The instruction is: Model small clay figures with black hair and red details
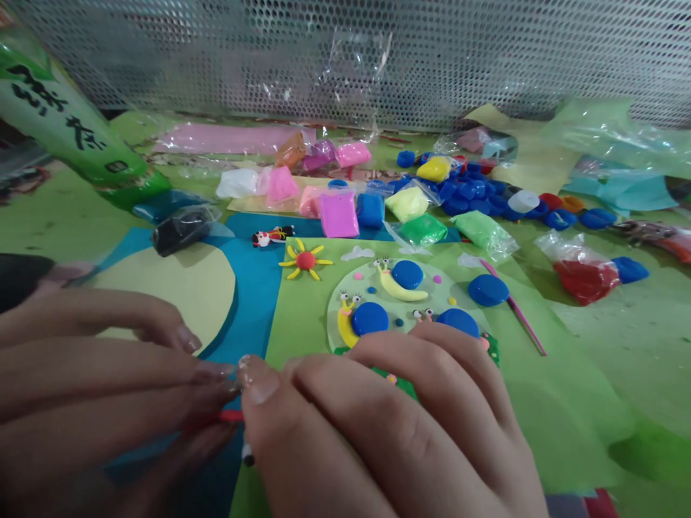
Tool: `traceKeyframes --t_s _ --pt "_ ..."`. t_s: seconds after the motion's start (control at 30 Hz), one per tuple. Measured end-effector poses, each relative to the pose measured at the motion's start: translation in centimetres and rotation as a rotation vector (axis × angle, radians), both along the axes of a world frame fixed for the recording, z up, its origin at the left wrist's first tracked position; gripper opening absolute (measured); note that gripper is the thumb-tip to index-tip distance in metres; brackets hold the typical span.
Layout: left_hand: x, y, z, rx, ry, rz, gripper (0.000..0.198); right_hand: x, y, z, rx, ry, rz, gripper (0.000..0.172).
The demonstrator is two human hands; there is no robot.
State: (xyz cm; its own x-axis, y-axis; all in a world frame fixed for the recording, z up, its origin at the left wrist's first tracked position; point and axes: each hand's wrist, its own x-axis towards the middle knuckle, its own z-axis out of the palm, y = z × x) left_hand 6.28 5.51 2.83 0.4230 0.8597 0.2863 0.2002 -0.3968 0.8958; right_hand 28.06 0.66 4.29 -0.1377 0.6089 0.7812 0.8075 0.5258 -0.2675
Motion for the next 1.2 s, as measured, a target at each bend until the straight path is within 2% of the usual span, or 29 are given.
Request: traceKeyframes --t_s 0.1,0.17,0.27,0.3,0.37,0.53,0.67,0.77,0.87,0.93,1.03,1.2 --pt "0.5 -0.7 0.1 -0.016 -0.021 -0.028 0.043 -0.3 0.1 -0.2 0.017 0.016 -0.031 0.029" --pt "1.0 -0.5 0.7 0.032 0.008 -0.034 0.034 -0.4 0.1 -0.4 0.035 0.017 -0.048 0.03" --pt "1.7 -0.2 1.7 0.415 0.234 0.15 0.007 -0.3 0.0 -0.7 0.041 0.014 0.005 0.038" --pt "1.9 -0.2 2.0 0.538 0.305 0.21 0.004 -0.3 -0.1 -0.7 0.043 0.032 0.011 0.039" --pt "2.0 -0.4 2.2 0.62 0.367 0.233 0.017 -0.5 -0.3 -0.8 0.068 0.065 -0.007 0.039" --pt "1.4 0.3 1.8 0.507 0.367 0.064 0.022 -1.7 -0.5 -0.8 -0.018 -0.029 -0.057 0.028" --pt "2.1 1.6 1.9 0.459 0.133 -0.04 0.027 -2.3 -0.4 -0.7 -0.084 -0.055 -0.045 0.023" --pt "2.9 1.6 2.1 0.458 0.043 -0.019 0.023 -2.1 -0.4 -0.6 -0.066 -0.04 -0.052 0.025" --pt "2.8 0.9 1.8 0.33 0.066 0.008 0.019 -1.7 -0.3 -0.5 0.022 0.036 -0.056 0.031" --pt "2.5 0.4 1.4 0.249 0.094 0.045 0.024 -1.8 -0.2 -0.6 0.077 0.122 -0.051 0.036" --pt "2.1 0.0 0.7 0.255 0.097 0.132 0.033 -2.0 -0.2 -0.7 0.084 0.198 -0.053 0.04" --pt "1.8 -0.2 0.6 0.115 0.102 0.058 0.037 -2.2 -0.2 -0.8 0.052 0.18 -0.048 0.034"
